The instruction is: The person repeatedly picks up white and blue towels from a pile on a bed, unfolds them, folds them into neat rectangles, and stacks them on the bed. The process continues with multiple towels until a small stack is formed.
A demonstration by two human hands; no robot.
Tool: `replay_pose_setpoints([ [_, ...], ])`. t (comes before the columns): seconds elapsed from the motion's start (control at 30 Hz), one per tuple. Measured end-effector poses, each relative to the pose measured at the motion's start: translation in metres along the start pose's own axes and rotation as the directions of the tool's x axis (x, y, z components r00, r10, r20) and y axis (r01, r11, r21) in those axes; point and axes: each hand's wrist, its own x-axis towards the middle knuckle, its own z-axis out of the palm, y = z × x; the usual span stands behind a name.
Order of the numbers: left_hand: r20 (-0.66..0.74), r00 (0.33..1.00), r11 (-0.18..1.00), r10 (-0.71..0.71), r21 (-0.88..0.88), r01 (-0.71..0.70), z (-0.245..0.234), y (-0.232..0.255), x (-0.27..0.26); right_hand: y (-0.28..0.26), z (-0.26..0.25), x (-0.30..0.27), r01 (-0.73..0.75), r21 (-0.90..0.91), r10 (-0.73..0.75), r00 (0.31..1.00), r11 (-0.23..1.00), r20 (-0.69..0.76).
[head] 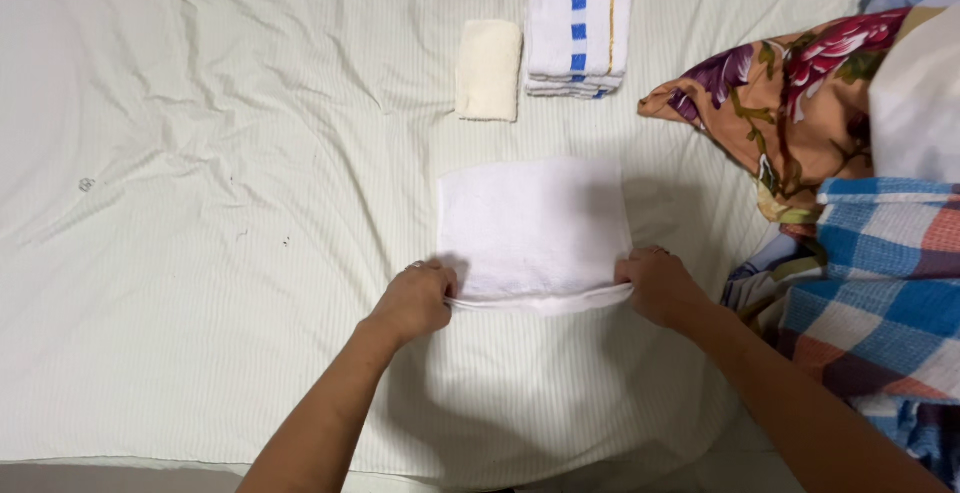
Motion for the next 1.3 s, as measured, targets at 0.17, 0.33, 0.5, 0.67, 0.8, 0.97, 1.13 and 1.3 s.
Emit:
replay_pose_setpoints([
  [0.17, 0.098, 0.969, 0.691, -0.227, -0.686, 0.231, -0.001, -0.027, 0.049, 0.037, -0.017, 0.041, -0.380, 0.808, 0.325, 0.913, 0.451, 0.248],
  [0.33, -0.108, 0.876, 0.530, -0.471, -0.828, 0.183, -0.007, -0.021, 0.096, 0.040, -0.042, 0.082, -0.262, 0.875, 0.466, 0.883, 0.407, 0.048],
  [0.5, -0.304, 0.739, 0.677, -0.602, -0.685, 0.269, 0.008, -0.017, 0.126, 0.027, -0.028, 0.112, -0.226, 0.848, 0.550, 0.830, 0.480, -0.090],
  [0.67, -0.619, 0.596, 0.857, -0.511, -0.318, 0.405, 0.028, -0.019, 0.143, 0.022, -0.015, 0.124, -0.378, 0.460, 0.540, 0.787, 0.803, -0.297],
  [0.8, -0.482, 0.595, 0.765, -0.644, -0.437, 0.473, 0.033, -0.016, 0.132, 0.004, -0.001, 0.111, -0.357, 0.264, 0.444, 0.725, 0.896, -0.526],
  [0.97, -0.022, 0.827, 0.440, -0.561, -0.855, 0.275, 0.000, 0.007, 0.115, -0.014, 0.008, 0.105, -0.296, 0.452, 0.417, 0.888, 0.842, -0.194],
  [1.13, -0.032, 0.964, 0.356, -0.262, -0.932, 0.066, -0.015, 0.089, 0.104, -0.021, 0.004, 0.101, -0.056, 0.998, 0.321, 0.946, 0.019, 0.047],
  [1.3, -0.086, 0.996, 0.630, -0.028, -0.775, -0.050, 0.018, 0.209, 0.077, -0.032, -0.003, 0.069, 0.165, 0.834, 0.214, 0.975, -0.527, -0.058],
])
